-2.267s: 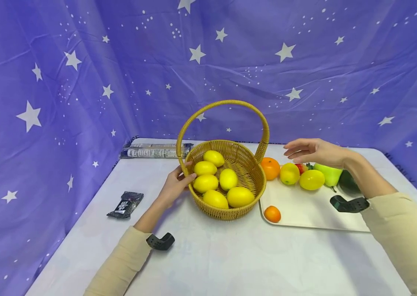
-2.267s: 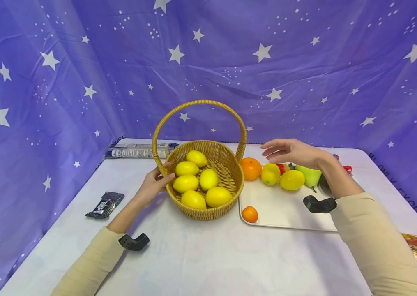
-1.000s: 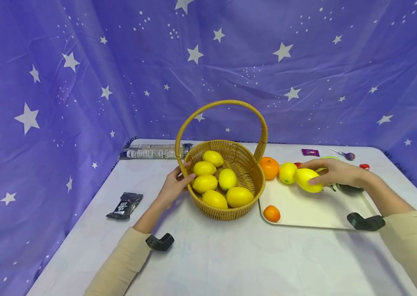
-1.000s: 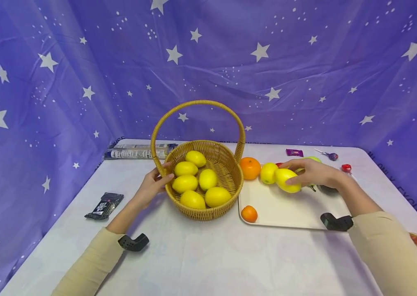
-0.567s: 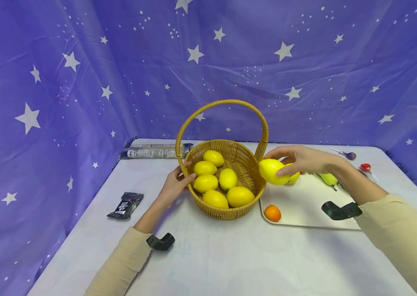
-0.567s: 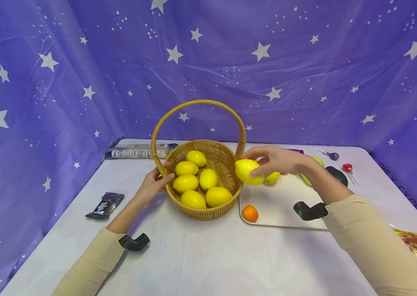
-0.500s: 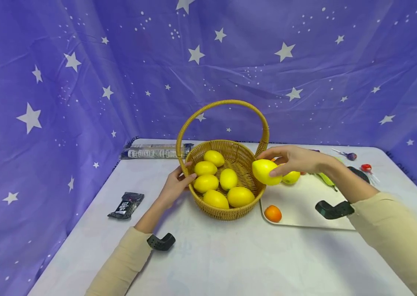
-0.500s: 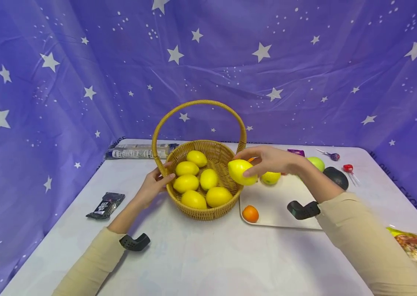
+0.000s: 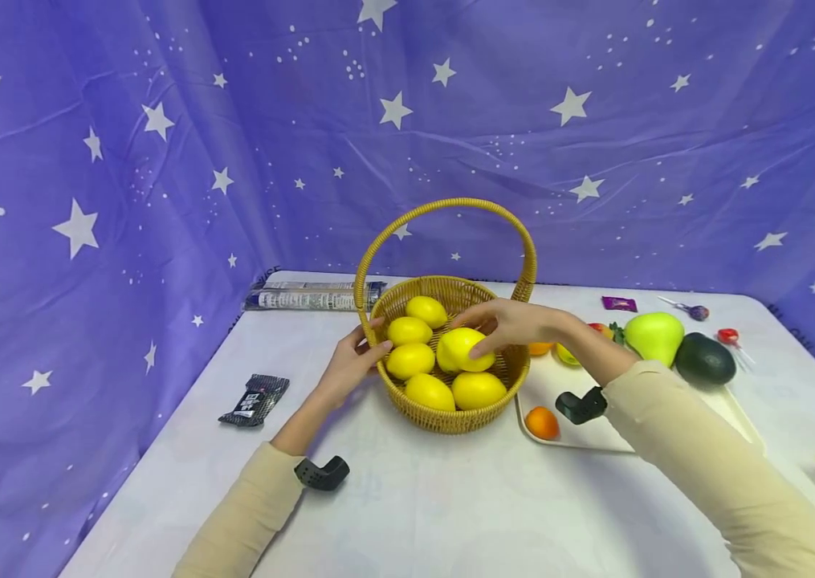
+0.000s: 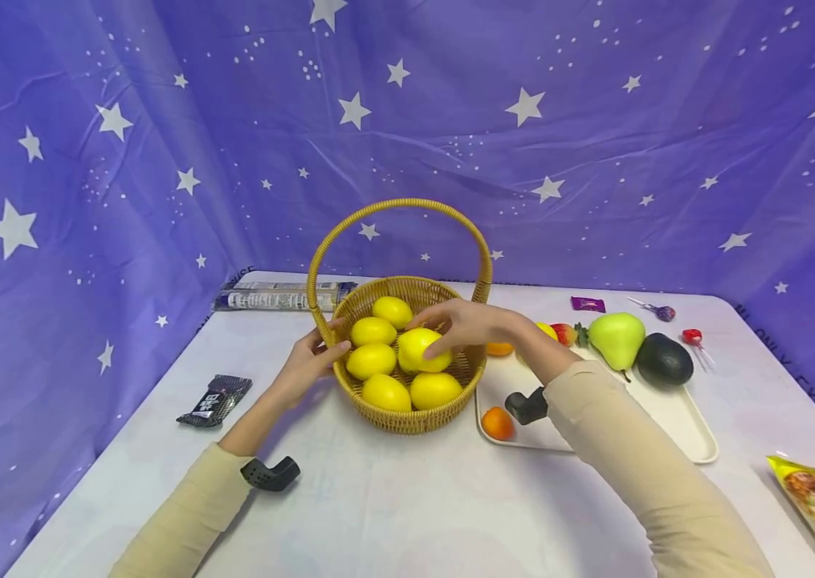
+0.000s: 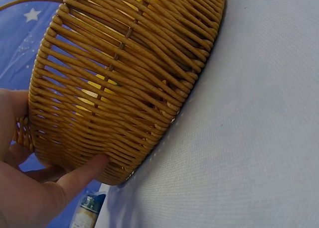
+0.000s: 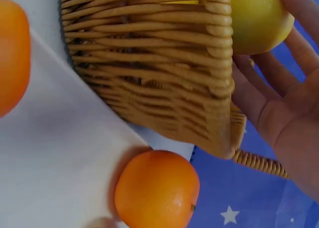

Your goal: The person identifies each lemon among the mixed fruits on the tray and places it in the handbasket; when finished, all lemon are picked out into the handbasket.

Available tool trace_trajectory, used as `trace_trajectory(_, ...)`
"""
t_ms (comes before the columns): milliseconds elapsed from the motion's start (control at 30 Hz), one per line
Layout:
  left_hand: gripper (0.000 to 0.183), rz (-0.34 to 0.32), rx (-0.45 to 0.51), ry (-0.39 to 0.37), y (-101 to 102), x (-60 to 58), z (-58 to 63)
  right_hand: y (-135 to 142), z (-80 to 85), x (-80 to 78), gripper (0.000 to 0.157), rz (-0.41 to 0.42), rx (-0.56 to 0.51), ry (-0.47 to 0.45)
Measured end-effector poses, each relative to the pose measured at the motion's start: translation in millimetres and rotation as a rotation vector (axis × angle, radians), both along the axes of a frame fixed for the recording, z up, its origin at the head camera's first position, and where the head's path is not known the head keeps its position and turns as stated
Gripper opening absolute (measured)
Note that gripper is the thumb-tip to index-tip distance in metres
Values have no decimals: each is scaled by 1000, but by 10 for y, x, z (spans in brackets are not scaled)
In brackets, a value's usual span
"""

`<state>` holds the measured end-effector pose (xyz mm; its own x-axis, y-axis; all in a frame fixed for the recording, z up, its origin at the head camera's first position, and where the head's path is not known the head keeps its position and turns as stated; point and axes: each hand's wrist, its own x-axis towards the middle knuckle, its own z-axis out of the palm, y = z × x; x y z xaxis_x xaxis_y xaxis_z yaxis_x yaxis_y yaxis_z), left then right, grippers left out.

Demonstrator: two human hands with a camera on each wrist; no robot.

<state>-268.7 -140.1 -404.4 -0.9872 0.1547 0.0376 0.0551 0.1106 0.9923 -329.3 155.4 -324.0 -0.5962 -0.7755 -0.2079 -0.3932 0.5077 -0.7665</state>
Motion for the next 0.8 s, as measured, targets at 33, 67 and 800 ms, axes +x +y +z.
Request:
trace_trajectory(33, 56, -3, 3, 1, 3, -4, 2, -17, -9, -8, 60, -12, 4, -4)
trace_trajectory(67, 56, -3, 5, 2, 7, -6, 7, -32, -15, -15, 59, -20, 13, 0)
trace_trajectory(800, 55, 8, -3, -6, 5, -14, 7, -222, -182, 1, 57, -223, 84, -156)
